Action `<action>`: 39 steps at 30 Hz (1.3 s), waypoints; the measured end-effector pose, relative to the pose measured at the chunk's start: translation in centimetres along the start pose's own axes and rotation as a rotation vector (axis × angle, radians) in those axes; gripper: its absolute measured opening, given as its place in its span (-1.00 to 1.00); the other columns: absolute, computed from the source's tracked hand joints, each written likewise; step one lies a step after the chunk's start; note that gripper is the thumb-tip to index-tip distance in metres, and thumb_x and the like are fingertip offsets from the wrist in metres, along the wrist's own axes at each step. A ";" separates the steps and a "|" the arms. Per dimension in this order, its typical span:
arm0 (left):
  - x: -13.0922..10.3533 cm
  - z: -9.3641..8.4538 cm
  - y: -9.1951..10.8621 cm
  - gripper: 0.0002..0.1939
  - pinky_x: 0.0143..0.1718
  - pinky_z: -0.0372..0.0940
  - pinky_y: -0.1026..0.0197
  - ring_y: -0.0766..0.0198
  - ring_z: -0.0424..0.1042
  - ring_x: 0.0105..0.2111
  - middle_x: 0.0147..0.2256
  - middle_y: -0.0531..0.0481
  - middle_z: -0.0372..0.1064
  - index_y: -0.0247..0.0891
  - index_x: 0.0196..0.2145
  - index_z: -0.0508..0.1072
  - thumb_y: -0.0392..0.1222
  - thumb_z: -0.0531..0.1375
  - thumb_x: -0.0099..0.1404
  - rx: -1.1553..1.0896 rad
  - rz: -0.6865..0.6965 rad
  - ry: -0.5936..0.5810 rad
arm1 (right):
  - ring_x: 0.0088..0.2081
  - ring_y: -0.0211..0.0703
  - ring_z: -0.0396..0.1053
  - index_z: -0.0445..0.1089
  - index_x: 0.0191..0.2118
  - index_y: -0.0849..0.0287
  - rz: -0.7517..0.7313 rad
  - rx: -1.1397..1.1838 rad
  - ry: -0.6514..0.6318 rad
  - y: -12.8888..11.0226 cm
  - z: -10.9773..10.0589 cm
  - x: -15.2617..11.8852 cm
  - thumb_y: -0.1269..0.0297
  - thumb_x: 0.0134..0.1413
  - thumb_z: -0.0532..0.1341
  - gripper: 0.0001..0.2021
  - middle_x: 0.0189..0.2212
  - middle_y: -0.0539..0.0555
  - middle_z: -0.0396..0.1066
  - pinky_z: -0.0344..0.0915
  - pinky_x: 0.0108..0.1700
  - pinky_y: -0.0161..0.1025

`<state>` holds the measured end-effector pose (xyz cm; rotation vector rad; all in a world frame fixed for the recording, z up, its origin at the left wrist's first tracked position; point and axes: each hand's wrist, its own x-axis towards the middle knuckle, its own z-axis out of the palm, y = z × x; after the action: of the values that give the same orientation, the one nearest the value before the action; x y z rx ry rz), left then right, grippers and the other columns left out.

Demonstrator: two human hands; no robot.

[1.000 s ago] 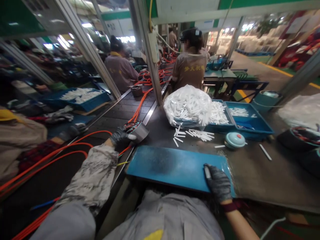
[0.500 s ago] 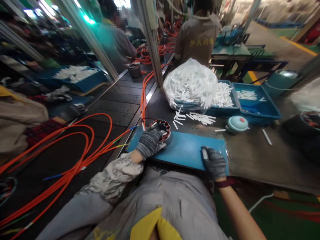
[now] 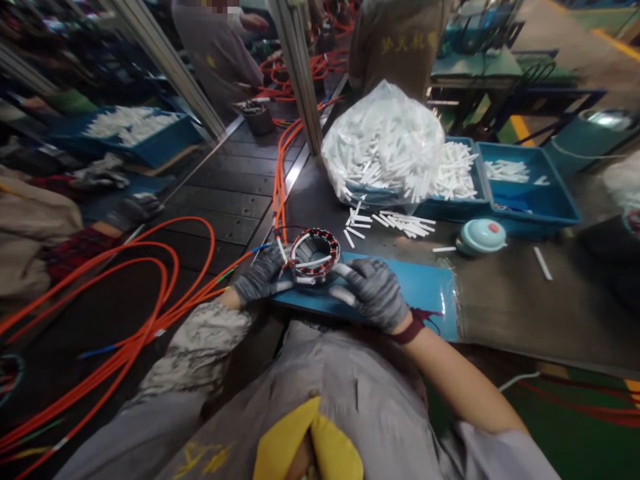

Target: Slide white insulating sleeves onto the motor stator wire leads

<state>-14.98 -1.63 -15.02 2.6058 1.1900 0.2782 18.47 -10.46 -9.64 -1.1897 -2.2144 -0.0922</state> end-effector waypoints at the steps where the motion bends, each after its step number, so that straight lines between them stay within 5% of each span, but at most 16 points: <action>1: 0.2 0.4 0.5 -0.42 0.40 -0.04 -0.25 -0.15 0.13 0.33 0.24 -0.23 0.28 -0.24 0.16 0.39 0.04 0.27 0.24 0.013 -0.002 -0.002 | -0.16 -0.04 0.40 0.48 0.07 0.13 -0.070 -0.034 0.000 -0.6 0.3 1.2 0.00 0.34 0.18 -0.62 -0.15 0.19 0.50 0.29 -0.15 -0.15; 5: -0.8 -0.6 1.4 -0.72 0.32 0.09 -0.20 -0.05 0.40 0.10 0.00 -0.16 0.49 -0.18 -0.05 0.52 -0.06 0.19 0.35 0.008 0.023 -0.037 | -0.25 -0.11 0.35 0.51 -0.12 0.12 -0.269 -0.184 0.039 -1.9 1.0 3.9 0.15 0.38 0.17 -0.78 -0.27 0.13 0.50 0.17 -0.21 -0.18; 10: -3.3 -7.3 2.0 -0.75 -0.12 0.35 0.08 0.14 0.50 -0.30 -0.34 0.01 0.54 -0.02 -0.14 0.58 0.03 0.13 0.43 -0.050 0.160 0.030 | -0.26 -0.16 0.31 0.50 -0.13 0.08 -0.298 -0.202 0.023 -1.1 0.3 4.1 0.29 0.36 0.19 -0.88 -0.26 0.08 0.50 0.09 -0.21 -0.19; 14: 1.5 -11.4 2.4 -0.63 -0.08 0.35 0.07 0.09 0.51 -0.23 -0.27 -0.02 0.56 -0.04 -0.03 0.58 0.16 0.12 0.41 0.000 0.026 0.123 | -0.31 -0.13 0.29 0.51 -0.16 0.14 -0.117 -0.192 -0.032 0.2 -0.8 4.8 0.19 0.39 0.14 -0.78 -0.37 0.10 0.43 0.09 -0.23 -0.18; 17: 7.5 -10.7 2.9 -0.57 -0.01 0.38 0.10 0.11 0.52 -0.13 -0.14 -0.04 0.57 -0.16 0.00 0.55 0.13 0.06 0.43 -0.154 -0.013 0.111 | -0.27 -0.06 0.29 0.50 -0.26 0.18 0.159 0.035 -0.086 1.7 -1.3 4.6 0.06 0.38 0.09 -0.64 -0.35 0.15 0.41 0.16 -0.16 -0.12; 20: 10.9 -8.4 4.3 -0.55 0.02 0.39 0.12 0.13 0.52 -0.09 -0.11 -0.05 0.57 -0.20 -0.03 0.55 0.14 0.05 0.44 -0.293 0.071 0.083 | -0.28 -0.04 0.30 0.46 -0.35 0.14 0.404 0.402 -0.133 2.7 -1.2 2.7 -0.12 0.35 0.02 -0.52 -0.38 0.14 0.39 0.25 -0.14 -0.08; 24: 10.8 -7.1 6.0 -0.57 -0.02 0.42 0.11 0.10 0.54 -0.10 -0.13 -0.05 0.58 -0.21 -0.05 0.56 0.13 0.08 0.43 -0.351 0.144 -0.025 | -0.53 -0.22 0.22 0.30 -0.49 0.12 0.502 0.630 -0.236 2.1 -0.3 0.0 -0.13 0.42 -0.15 -0.41 -0.59 -0.02 0.27 0.25 -0.42 -0.24; 28: 9.8 -8.2 6.7 -0.57 0.09 0.39 0.04 0.08 0.50 -0.01 -0.02 -0.10 0.50 -0.21 0.10 0.46 0.05 0.08 0.43 -0.360 0.196 0.048 | -0.54 -0.28 0.24 0.31 -0.47 0.14 0.552 0.764 -0.260 1.7 -0.4 -0.3 -0.10 0.44 -0.13 -0.43 -0.59 -0.05 0.28 0.26 -0.44 -0.31; 34: 8.8 -9.0 8.8 -0.56 0.22 0.33 0.01 0.05 0.38 0.17 0.17 -0.14 0.34 -0.11 0.18 0.39 -0.01 0.02 0.43 -0.389 0.520 -0.080 | -0.30 -0.14 0.41 0.50 -0.19 0.13 0.402 0.459 -0.076 4.6 -1.8 -0.6 0.02 0.45 -0.06 -0.55 -0.32 0.09 0.49 0.34 -0.17 -0.17; 39: 8.5 -7.5 9.0 -0.51 0.02 0.43 0.15 0.14 0.53 -0.02 0.01 -0.11 0.50 -0.16 0.23 0.36 0.01 0.17 0.42 -0.240 0.504 0.098 | -0.26 -0.09 0.40 0.51 -0.06 0.17 0.113 0.041 -0.061 4.9 -1.8 -1.4 0.00 0.45 -0.03 -0.55 -0.30 0.13 0.49 0.28 -0.18 -0.18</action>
<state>-5.20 0.37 -4.50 2.6535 0.4657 0.6093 23.68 -9.20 -10.00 -1.3082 -2.1850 0.0355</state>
